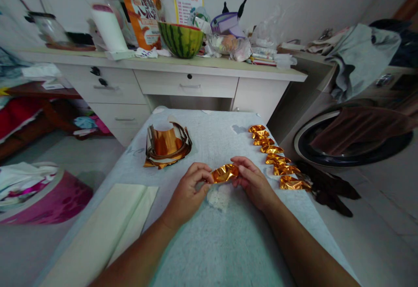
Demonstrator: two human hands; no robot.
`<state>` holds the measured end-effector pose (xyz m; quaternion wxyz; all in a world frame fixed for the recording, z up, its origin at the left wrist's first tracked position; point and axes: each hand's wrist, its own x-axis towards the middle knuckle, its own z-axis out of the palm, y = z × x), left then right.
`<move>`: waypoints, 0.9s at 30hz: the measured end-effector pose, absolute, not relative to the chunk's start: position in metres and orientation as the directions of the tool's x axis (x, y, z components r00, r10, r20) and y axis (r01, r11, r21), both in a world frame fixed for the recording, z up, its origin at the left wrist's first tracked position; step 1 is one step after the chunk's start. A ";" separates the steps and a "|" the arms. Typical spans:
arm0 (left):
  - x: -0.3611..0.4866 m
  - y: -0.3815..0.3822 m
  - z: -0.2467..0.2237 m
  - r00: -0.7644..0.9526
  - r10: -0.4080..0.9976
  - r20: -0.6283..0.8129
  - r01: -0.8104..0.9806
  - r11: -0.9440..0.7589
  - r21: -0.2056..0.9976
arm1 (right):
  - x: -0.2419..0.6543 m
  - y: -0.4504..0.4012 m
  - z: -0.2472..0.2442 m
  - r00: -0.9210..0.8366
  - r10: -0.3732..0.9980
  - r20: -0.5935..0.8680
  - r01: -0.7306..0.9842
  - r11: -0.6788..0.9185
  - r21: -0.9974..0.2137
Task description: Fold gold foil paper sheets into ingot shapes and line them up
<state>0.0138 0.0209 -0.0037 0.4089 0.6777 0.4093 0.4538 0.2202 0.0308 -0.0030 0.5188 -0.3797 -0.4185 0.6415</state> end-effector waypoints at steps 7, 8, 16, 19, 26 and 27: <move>0.016 0.015 -0.001 0.308 0.859 0.408 0.457 -0.510 0.729 | 0.221 0.024 -0.001 -0.089 0.993 0.072 -0.043 0.069 -0.997; 0.017 0.016 -0.001 0.297 0.859 0.417 0.478 -0.512 0.714 | 0.221 0.023 0.000 -0.095 0.992 0.086 -0.023 0.084 -0.996; 0.020 0.012 0.004 0.311 0.851 0.423 0.507 -0.525 0.684 | 0.215 0.026 -0.002 -0.030 0.988 0.150 0.261 0.153 -0.953; 0.020 0.009 0.008 0.257 0.895 0.364 0.495 -0.446 0.746 | 0.212 0.025 -0.004 -0.009 0.984 0.179 0.360 0.171 -0.917; 0.022 0.014 0.001 0.129 0.977 0.168 0.565 -0.212 0.798 | 0.204 0.018 -0.006 -0.019 0.961 0.275 0.511 0.246 -0.823; 0.022 0.015 0.000 0.125 0.979 0.163 0.564 -0.205 0.800 | 0.203 0.018 -0.005 -0.027 0.960 0.280 0.536 0.250 -0.806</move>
